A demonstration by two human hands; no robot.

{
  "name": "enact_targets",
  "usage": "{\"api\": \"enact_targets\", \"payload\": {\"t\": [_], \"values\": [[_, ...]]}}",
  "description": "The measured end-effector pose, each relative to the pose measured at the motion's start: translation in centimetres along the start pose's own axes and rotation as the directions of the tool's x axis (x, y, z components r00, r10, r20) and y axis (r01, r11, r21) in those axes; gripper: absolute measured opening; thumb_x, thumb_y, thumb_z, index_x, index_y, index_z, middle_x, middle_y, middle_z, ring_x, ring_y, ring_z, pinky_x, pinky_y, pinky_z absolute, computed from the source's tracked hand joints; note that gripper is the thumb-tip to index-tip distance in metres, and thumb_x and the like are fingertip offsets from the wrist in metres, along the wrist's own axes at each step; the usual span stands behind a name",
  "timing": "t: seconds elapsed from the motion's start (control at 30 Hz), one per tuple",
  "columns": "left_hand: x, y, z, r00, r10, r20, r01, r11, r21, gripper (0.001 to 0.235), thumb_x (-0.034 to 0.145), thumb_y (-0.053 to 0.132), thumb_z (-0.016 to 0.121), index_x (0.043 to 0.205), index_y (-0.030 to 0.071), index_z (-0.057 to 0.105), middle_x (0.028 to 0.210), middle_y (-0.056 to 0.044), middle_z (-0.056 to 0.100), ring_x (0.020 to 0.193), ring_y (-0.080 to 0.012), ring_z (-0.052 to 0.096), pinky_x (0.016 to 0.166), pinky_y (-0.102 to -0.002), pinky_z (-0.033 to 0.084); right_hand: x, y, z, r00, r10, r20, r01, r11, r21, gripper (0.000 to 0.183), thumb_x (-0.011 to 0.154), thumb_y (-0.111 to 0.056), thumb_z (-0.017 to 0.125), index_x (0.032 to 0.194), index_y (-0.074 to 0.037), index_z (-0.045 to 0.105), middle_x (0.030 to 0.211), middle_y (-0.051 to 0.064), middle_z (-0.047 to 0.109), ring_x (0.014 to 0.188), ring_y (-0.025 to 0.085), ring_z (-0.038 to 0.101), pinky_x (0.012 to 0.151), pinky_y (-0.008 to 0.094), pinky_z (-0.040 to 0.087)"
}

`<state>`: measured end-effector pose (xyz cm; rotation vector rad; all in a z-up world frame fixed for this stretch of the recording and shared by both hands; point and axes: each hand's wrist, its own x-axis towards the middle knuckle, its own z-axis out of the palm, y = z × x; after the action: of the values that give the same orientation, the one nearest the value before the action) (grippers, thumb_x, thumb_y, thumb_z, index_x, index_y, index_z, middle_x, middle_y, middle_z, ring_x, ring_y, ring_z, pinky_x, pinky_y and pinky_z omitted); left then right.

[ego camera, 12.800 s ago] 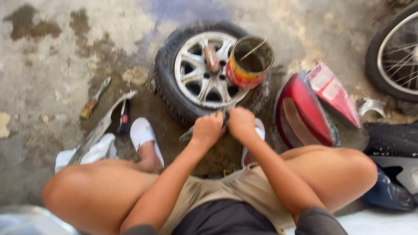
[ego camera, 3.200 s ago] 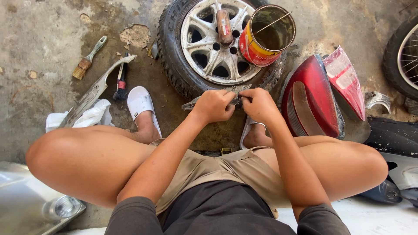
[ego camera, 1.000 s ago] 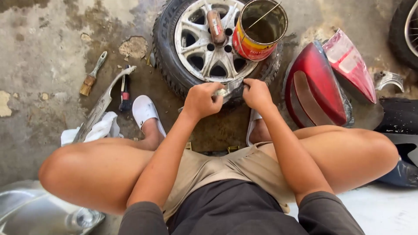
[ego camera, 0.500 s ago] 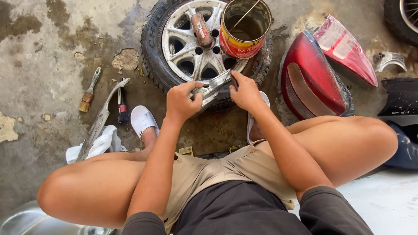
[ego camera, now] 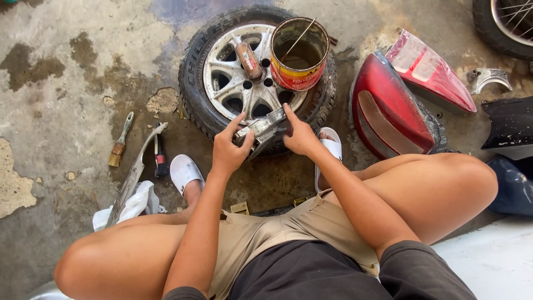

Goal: Hand sanding a metal engine cover component to prepare the surface for finishing.

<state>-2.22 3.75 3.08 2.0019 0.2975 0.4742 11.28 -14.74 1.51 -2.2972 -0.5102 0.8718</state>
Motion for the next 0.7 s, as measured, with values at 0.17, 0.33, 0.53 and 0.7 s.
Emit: {"api": "enact_targets", "payload": {"t": [0.17, 0.33, 0.53, 0.7], "values": [[1.4, -1.8, 0.1, 0.99, -0.136, 0.033, 0.133, 0.988, 0.079, 0.04, 0.099, 0.046, 0.068, 0.098, 0.007, 0.076, 0.064, -0.015, 0.066, 0.055, -0.0266, 0.063, 0.047, -0.036, 0.048, 0.5, -0.3, -0.3, 0.994, -0.051, 0.095, 0.038, 0.99, 0.137, 0.102, 0.09, -0.007, 0.066, 0.169, -0.019, 0.002, 0.118, 0.032, 0.066, 0.117, 0.047, 0.064, 0.095, 0.056, 0.05], [1.9, -0.8, 0.4, 0.98, -0.198, 0.007, 0.195, 0.969, 0.153, 0.051, 0.094, 0.056, 0.069, 0.063, 0.016, 0.065, 0.045, -0.007, 0.05, 0.04, -0.02, 0.048, 0.041, -0.03, 0.036, -2.4, -2.6, 0.1, 0.981, -0.076, 0.18, 0.067, 0.996, 0.056, 0.107, 0.082, -0.025, 0.075, 0.167, -0.022, 0.011, 0.15, 0.036, 0.045, 0.138, 0.048, 0.048, 0.114, 0.054, 0.044], [1.5, 1.5, -0.5, 0.986, -0.16, 0.054, 0.153, 0.982, 0.114, 0.055, 0.096, 0.051, 0.068, 0.056, 0.015, 0.058, 0.04, -0.005, 0.045, 0.036, -0.0131, 0.04, 0.04, -0.025, 0.033, -2.0, -1.5, -3.0, 0.987, -0.111, 0.119, 0.087, 0.978, 0.192, 0.09, 0.087, -0.023, 0.078, 0.162, -0.008, 0.032, 0.124, 0.03, 0.066, 0.12, 0.043, 0.065, 0.103, 0.055, 0.052], [1.6, 1.2, -0.7, 0.981, -0.185, 0.054, 0.18, 0.98, 0.079, 0.056, 0.097, 0.05, 0.066, 0.057, 0.013, 0.052, 0.042, -0.008, 0.043, 0.042, -0.0144, 0.039, 0.045, -0.027, 0.034, 0.2, 1.8, -4.2, 0.99, -0.016, -0.141, 0.045, 0.977, 0.209, 0.051, 0.107, -0.027, 0.039, 0.153, -0.006, 0.046, 0.09, 0.015, 0.079, 0.062, 0.022, 0.075, 0.058, 0.033, 0.064]]}}
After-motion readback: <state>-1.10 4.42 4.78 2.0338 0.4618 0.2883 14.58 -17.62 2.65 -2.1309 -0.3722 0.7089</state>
